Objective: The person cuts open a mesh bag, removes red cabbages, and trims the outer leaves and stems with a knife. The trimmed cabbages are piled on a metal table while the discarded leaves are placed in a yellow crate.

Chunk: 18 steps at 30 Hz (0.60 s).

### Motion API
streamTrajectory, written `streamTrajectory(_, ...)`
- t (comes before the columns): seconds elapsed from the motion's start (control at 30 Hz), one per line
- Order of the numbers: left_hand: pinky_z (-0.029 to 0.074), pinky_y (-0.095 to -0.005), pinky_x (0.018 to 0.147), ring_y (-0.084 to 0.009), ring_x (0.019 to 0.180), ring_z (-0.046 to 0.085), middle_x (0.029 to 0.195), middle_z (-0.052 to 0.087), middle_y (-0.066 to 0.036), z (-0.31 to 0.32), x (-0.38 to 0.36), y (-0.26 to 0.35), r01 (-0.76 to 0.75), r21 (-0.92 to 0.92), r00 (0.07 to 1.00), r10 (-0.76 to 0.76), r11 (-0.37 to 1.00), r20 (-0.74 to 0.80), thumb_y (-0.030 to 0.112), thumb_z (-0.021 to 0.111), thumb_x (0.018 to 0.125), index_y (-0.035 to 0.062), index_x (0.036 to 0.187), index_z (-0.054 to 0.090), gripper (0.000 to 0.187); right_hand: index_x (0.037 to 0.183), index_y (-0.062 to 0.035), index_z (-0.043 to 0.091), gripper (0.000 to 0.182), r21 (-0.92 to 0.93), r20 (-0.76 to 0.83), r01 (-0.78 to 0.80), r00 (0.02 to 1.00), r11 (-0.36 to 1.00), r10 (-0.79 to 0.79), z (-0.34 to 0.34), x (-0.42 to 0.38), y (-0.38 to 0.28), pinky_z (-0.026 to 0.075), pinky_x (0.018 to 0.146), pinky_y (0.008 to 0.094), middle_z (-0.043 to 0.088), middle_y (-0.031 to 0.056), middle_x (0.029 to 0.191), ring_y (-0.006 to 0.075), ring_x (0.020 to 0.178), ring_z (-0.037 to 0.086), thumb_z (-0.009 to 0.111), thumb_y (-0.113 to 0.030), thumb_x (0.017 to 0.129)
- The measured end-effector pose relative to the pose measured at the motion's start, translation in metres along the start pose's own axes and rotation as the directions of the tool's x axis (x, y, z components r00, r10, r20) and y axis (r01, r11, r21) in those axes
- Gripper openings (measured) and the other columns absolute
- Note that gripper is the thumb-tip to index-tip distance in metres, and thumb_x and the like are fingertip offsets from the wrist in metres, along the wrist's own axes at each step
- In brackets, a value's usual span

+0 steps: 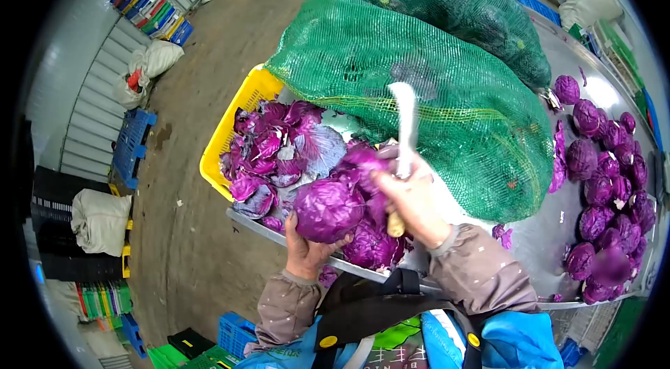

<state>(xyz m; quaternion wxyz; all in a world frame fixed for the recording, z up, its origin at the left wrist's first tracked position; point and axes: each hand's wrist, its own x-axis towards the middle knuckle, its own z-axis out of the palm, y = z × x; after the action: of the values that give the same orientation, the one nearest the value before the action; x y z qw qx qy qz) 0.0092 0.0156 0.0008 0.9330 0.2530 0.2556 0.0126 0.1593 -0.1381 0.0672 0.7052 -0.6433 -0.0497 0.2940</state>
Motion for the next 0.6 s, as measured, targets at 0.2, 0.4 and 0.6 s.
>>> streamTrajectory(0.2,0.048,-0.0662,0.081,-0.0601,0.118,0.032,0.142,0.021,-0.027,-0.001,0.012,-0.009,0.397,-0.651,0.829,0.051,0.647,0.556,0.049,0.066,0.077,0.0230,0.142,0.020,0.084,0.117,-0.0018,0.055,0.048,-0.711,0.234,0.427,0.893,0.559,-0.385,-0.058,0.011,0.013,0.051,0.072,0.0351,0.063,0.0140,0.092,0.0294,0.081,0.064,0.071,-0.025,0.079)
streamTrajectory(0.4,0.045,-0.0423,0.095,-0.0283,0.113,0.050,0.129,0.044,-0.014,0.028,0.012,-0.020,-0.646,0.425,0.763,0.515,0.634,0.391,0.025,0.089,0.056,0.0151,0.133,0.031,0.097,0.119,-0.0039,0.055,0.061,-0.463,0.360,0.668,0.743,0.583,-0.565,-0.019,-0.038,-0.033,0.045,0.089,0.0374,0.055,0.0154,0.114,0.0300,0.106,0.054,0.079,-0.024,0.067)
streamTrajectory(0.6,0.041,-0.0423,0.099,-0.0280,0.113,0.049,0.126,0.045,-0.011,0.048,0.025,-0.036,-0.165,0.121,0.891,0.096,0.979,0.443,0.035,0.092,0.047,0.0116,0.135,0.027,0.112,0.103,-0.0012,0.059,0.037,-0.271,0.249,0.417,0.901,0.868,-0.355,-0.054,-0.049,-0.018,0.045,0.079,0.0328,0.060,0.0082,0.094,0.0223,0.091,0.056,0.075,-0.012,0.071)
